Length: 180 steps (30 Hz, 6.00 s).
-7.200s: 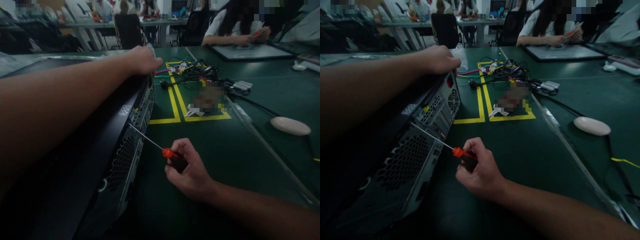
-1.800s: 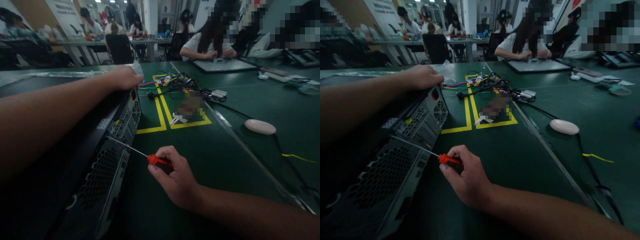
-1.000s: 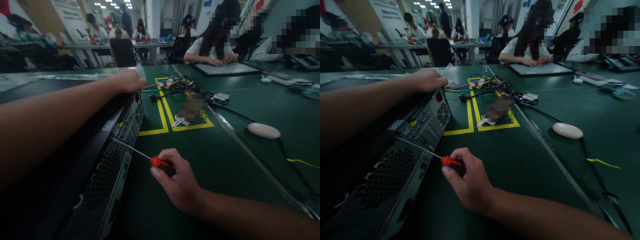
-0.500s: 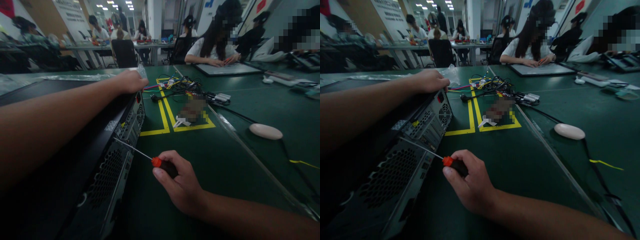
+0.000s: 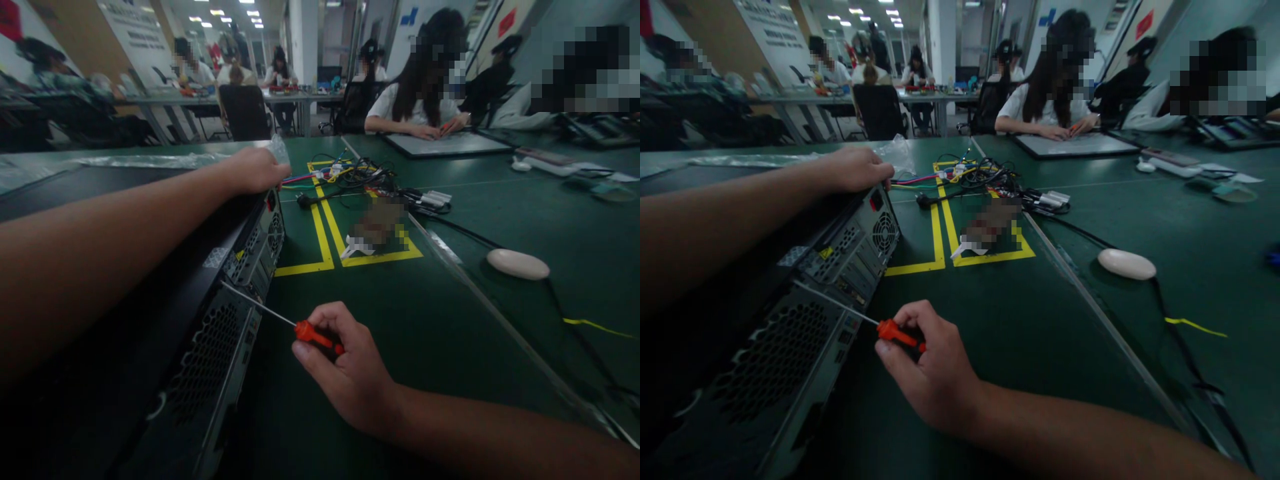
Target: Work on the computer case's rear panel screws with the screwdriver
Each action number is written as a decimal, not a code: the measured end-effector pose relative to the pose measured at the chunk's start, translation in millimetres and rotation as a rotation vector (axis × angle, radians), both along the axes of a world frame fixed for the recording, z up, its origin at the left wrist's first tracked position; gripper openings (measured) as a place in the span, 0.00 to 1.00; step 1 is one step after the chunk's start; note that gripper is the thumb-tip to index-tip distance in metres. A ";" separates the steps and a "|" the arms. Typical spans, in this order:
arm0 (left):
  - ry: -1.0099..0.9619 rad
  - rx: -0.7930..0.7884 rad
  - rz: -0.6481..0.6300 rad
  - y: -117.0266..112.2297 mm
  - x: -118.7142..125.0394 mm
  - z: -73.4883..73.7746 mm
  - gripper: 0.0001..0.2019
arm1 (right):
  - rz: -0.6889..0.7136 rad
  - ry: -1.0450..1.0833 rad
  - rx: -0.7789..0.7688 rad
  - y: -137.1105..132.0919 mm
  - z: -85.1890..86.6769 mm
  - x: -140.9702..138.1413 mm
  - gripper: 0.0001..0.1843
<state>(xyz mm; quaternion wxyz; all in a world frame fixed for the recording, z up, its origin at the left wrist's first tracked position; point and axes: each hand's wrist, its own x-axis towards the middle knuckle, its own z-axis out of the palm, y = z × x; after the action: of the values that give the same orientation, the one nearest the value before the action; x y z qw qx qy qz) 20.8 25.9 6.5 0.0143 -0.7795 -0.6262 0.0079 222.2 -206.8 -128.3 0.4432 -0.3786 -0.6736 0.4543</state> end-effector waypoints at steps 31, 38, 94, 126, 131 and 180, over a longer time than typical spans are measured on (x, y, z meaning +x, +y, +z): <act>-0.013 -0.013 0.020 3.5 1.5 -0.2 0.32 | -0.088 -0.073 0.079 1.6 -5.4 1.0 0.04; 0.003 -0.010 0.007 6.6 0.8 -1.2 0.33 | -0.015 -0.068 0.062 1.5 1.3 1.0 0.08; 0.017 -0.002 0.028 5.7 0.3 -1.0 0.33 | -0.017 0.028 0.000 0.6 -0.6 -2.2 0.12; 0.074 -0.005 0.015 -2.5 4.9 4.1 0.33 | 0.021 0.034 -0.100 1.1 3.3 -4.3 0.05; 0.078 -0.013 0.002 -3.1 4.8 4.8 0.33 | -0.001 -0.037 0.017 2.4 5.0 -1.5 0.07; 0.006 0.007 0.004 -0.3 2.2 -0.6 0.32 | 0.007 0.049 -0.002 6.9 -8.6 -4.1 0.07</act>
<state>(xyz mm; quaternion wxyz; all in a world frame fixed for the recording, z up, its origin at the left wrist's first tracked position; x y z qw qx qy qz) 22.9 25.7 5.8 0.0188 -0.7782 -0.6276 0.0082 218.1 -199.9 -136.9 0.4577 -0.3652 -0.6634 0.4658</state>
